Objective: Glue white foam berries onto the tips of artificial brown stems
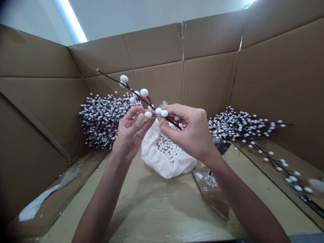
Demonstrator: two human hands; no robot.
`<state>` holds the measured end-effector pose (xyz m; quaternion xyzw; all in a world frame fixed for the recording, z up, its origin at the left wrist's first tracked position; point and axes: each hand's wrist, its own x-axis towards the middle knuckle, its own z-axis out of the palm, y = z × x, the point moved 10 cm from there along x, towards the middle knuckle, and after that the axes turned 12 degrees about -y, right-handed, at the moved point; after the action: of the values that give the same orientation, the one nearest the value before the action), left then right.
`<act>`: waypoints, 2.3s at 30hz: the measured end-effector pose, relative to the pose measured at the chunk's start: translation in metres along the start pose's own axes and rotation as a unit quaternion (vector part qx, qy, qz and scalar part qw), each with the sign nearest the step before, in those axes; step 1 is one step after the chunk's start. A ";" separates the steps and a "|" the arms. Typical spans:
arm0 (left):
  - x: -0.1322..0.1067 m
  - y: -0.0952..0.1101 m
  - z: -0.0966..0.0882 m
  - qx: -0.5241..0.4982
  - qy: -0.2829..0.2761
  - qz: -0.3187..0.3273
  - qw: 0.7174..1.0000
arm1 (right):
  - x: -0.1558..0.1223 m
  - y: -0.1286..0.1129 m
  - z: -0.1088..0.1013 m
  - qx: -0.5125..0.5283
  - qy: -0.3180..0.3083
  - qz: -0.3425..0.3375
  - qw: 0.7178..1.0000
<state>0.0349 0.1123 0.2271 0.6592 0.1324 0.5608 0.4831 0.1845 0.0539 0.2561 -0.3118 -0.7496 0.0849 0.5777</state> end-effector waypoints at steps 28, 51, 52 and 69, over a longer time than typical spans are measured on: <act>0.000 -0.005 0.002 -0.033 0.002 0.005 0.999 | -0.001 -0.006 -0.002 -0.053 0.006 -0.016 0.998; -0.001 0.003 0.008 0.002 0.006 0.042 0.999 | 0.001 -0.008 0.000 -0.076 -0.011 -0.037 0.996; -0.001 0.002 0.008 0.003 0.006 0.042 0.999 | 0.001 -0.007 0.000 -0.073 -0.013 -0.035 0.997; -0.003 -0.004 0.006 -0.004 0.035 0.053 0.998 | 0.004 -0.007 0.003 -0.091 -0.027 -0.065 0.993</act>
<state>0.0408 0.1094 0.2231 0.6435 0.1112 0.6089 0.4504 0.1788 0.0512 0.2615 -0.3111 -0.7882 -0.0130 0.5308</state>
